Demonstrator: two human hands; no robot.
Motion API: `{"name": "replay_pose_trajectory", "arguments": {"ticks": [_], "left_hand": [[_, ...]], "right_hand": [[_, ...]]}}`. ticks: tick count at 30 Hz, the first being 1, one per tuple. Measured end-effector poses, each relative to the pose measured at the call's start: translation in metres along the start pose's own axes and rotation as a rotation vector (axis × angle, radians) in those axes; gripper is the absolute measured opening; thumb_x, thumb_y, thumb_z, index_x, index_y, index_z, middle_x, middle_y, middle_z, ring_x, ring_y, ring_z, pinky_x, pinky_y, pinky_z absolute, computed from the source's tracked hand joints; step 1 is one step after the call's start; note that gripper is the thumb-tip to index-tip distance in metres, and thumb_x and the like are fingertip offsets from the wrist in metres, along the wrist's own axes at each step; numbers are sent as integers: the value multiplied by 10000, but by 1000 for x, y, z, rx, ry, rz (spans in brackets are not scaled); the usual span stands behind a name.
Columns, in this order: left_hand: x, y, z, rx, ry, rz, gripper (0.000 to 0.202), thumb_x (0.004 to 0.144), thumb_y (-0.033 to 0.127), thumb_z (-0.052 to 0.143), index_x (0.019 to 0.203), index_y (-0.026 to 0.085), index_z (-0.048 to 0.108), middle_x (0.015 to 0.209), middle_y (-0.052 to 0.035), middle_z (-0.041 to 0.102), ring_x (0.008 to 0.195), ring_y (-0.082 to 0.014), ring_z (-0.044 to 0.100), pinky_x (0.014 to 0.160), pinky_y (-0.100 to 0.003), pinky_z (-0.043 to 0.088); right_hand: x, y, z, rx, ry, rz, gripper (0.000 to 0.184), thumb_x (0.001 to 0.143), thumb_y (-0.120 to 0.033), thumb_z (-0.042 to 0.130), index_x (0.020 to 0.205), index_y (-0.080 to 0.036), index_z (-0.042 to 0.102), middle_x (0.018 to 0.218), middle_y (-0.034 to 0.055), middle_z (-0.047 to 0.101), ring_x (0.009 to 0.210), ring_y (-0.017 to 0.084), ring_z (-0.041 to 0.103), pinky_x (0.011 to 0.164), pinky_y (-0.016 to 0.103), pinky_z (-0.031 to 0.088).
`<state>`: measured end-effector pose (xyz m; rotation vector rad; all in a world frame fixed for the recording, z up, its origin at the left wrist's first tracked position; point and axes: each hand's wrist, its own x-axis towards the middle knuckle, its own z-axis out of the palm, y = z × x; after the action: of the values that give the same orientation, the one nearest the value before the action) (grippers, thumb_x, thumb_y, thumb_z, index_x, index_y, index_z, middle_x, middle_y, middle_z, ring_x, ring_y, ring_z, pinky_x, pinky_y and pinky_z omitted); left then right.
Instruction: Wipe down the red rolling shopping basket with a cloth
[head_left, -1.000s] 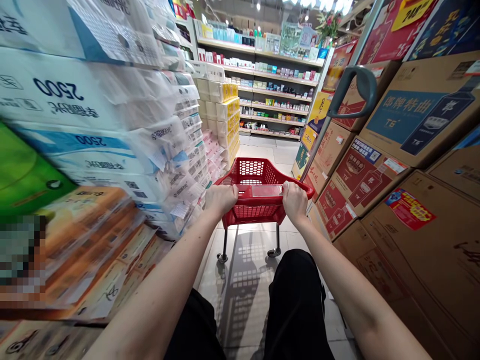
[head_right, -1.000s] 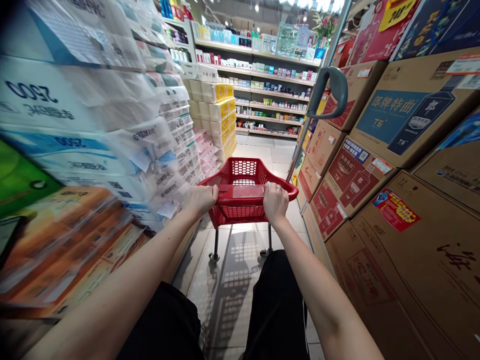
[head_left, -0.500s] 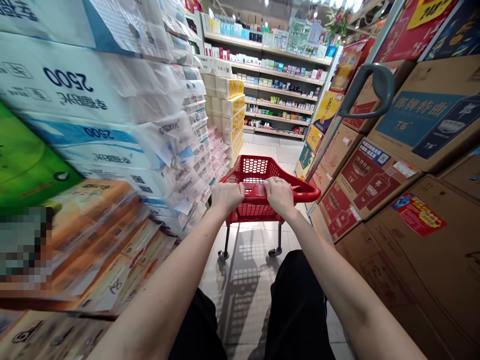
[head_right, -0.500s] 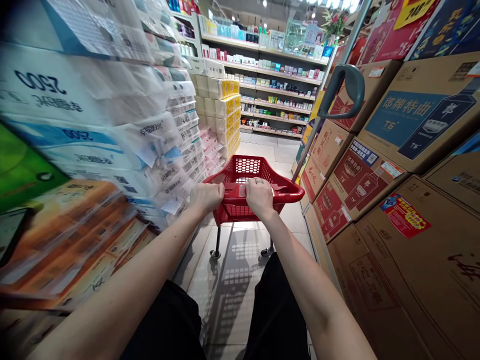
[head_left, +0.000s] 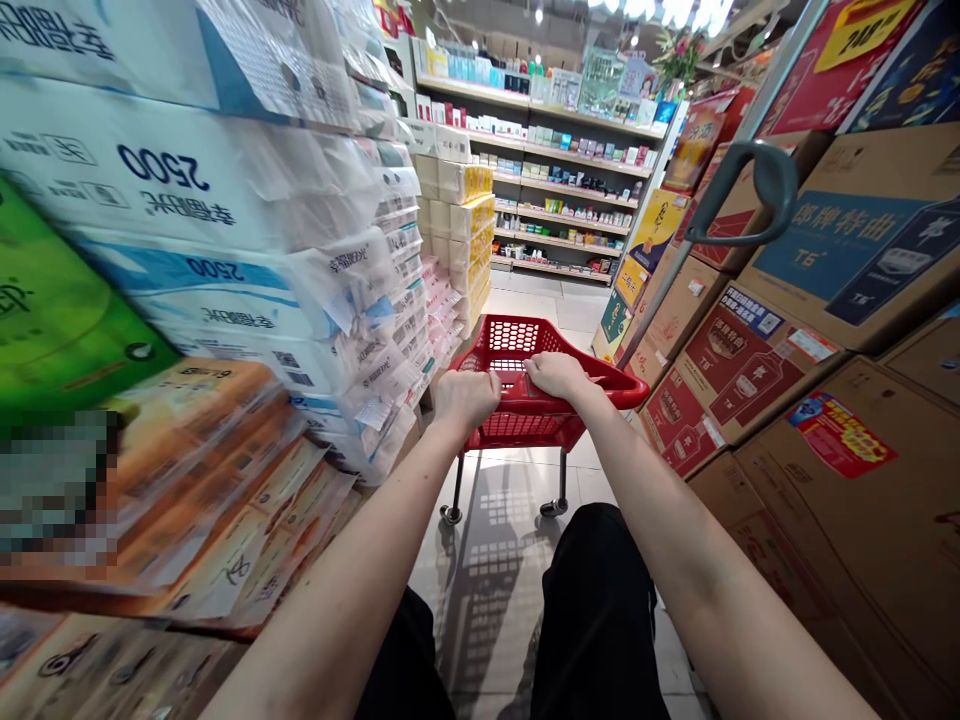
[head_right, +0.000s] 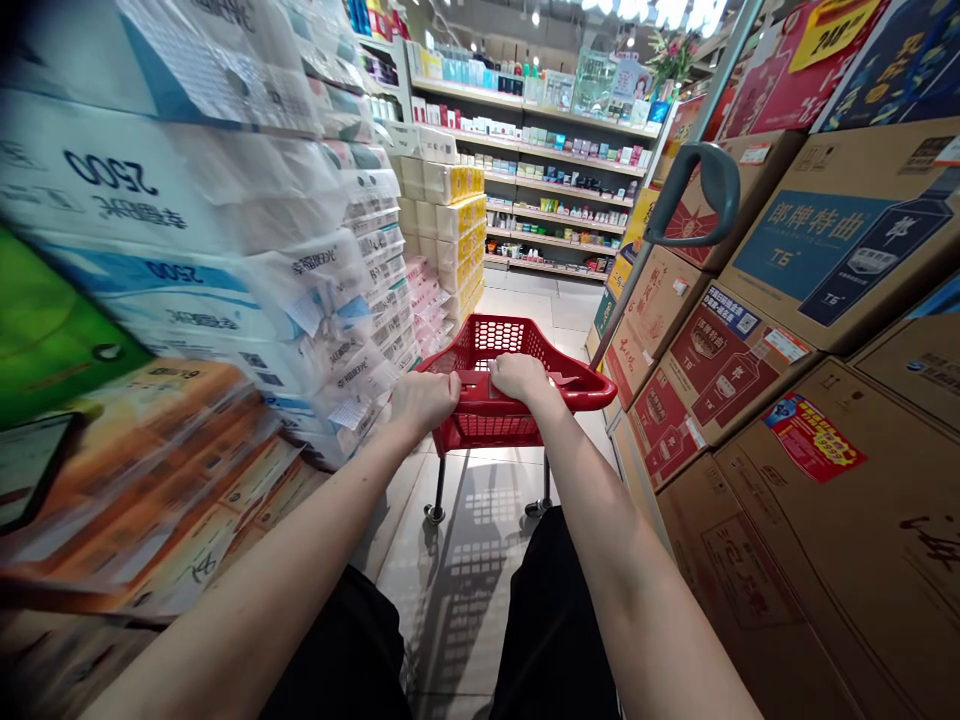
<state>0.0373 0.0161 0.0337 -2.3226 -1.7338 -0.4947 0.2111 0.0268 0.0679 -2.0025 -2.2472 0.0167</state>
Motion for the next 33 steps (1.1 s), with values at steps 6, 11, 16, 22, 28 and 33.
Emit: {"name": "replay_pose_trajectory", "arguments": {"ticks": [6,11,16,22,28,33], "left_hand": [[0,0,2,-12,3,3,651,935,353,174,889,69,758,840,-197,719,883,-293,677,787,-395,440],[2,-3,5,-23,30,11,642,934,355,187,862,80,763,825,-187,720,850,-294,679,785,-401,440],[2,-1,3,-15,8,-7,641,933,375,194,873,87,764,820,-186,721,859,-291,680,778,-393,444],[-1,4,0,-22,12,-5,625,931,358,205,869,88,765,816,-187,721,869,-288,680,794,-394,445],[0,3,3,-25,11,-7,638,934,367,196,861,83,763,816,-192,719,868,-291,680,784,-392,446],[4,-1,5,-8,-23,26,645,942,358,173,878,87,754,846,-196,718,859,-283,679,752,-379,445]], "right_hand": [[-17,-3,6,-20,117,-64,461,1013,-402,219,979,-199,631,1022,71,702,942,202,644,785,285,429],[-29,-10,10,-63,216,-122,450,1021,-397,197,1018,-199,601,1025,72,687,945,194,632,773,272,427],[-11,-12,5,-25,131,-121,447,1010,-384,230,968,-196,634,998,70,699,925,212,644,765,293,438],[5,-14,4,-9,4,-60,442,991,-386,280,929,-191,672,1014,87,710,948,233,649,783,311,442],[-17,-21,11,-75,188,-125,450,1012,-377,238,974,-179,640,967,90,701,897,213,645,789,300,428],[-32,-36,24,-36,374,-250,433,1018,-330,225,931,-166,616,970,89,681,944,198,598,849,290,405]]}}
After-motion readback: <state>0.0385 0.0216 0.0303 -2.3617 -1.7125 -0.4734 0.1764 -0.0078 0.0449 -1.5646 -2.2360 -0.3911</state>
